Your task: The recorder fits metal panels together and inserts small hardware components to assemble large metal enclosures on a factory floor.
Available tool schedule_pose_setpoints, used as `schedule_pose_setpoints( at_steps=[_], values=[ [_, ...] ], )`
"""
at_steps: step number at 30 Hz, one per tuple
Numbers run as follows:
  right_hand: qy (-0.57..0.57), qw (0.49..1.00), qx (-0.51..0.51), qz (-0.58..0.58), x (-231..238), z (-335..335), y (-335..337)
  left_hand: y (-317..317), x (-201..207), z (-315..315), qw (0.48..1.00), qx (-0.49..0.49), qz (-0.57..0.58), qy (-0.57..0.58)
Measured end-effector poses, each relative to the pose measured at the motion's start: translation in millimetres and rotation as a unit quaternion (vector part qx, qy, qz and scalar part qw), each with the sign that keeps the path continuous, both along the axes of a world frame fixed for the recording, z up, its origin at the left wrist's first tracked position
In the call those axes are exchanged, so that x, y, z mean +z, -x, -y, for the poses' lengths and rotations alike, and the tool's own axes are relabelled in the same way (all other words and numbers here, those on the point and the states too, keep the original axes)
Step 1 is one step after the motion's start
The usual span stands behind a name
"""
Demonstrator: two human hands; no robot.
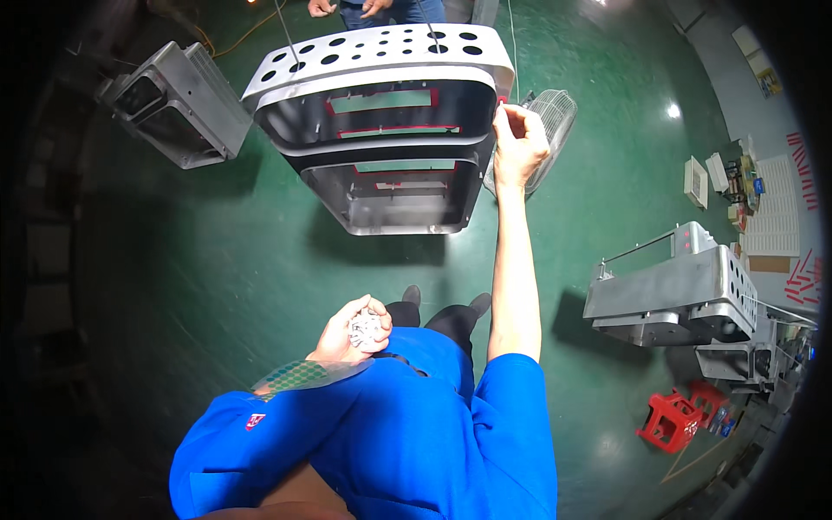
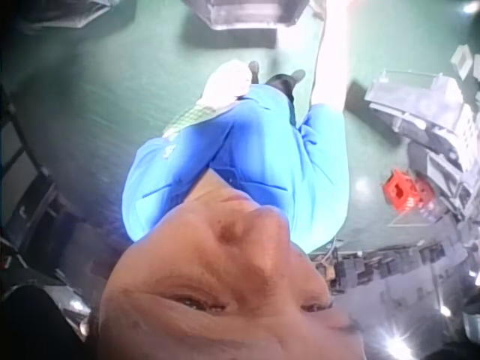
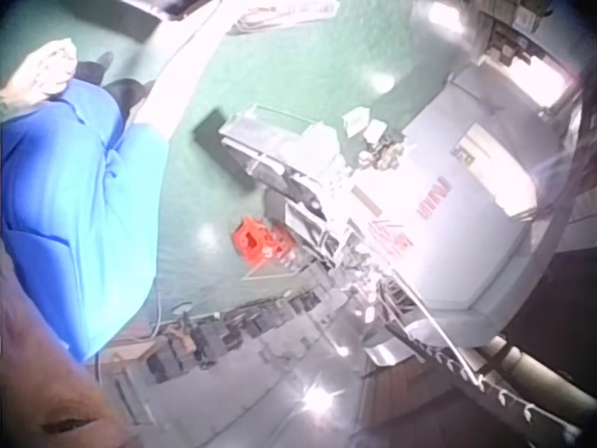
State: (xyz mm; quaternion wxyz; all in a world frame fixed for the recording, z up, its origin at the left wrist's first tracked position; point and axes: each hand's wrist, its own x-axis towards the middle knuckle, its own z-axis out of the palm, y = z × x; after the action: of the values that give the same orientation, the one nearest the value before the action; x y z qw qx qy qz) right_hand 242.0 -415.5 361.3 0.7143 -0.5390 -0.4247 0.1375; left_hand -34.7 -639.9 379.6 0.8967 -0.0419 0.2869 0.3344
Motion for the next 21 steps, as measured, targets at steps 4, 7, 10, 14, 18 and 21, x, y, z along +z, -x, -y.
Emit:
schedule_pose_setpoints(
  at_steps=[4, 7, 10, 14, 18, 21],
  values=[
    [0.001, 1.000, -0.007, 0.009, 11, 11, 0, 0, 1, 9, 0.999, -0.003, -0.023, -0.024],
    [0.009, 0.999, -0.008, 0.038, 18, 20, -2, 0, 3, 15, 1.000, -0.001, -0.016, -0.019],
    [0.041, 0.998, 0.033, 0.027, 27, 29, -5, 0, 7, 20, 1.000, 0.005, -0.016, -0.010],
    [0.054, 0.997, 0.055, 0.024, 39, 36, -7, -6, 16, 23, 1.000, 0.010, -0.017, -0.002],
    [0.039, 0.998, 0.048, 0.024, 37, 32, -8, -18, 16, 28, 1.000, 0.002, -0.003, -0.003],
    [0.021, 0.997, 0.054, 0.046, 29, 25, -15, -29, 15, 38, 0.998, 0.017, -0.044, 0.029]
  ],
)
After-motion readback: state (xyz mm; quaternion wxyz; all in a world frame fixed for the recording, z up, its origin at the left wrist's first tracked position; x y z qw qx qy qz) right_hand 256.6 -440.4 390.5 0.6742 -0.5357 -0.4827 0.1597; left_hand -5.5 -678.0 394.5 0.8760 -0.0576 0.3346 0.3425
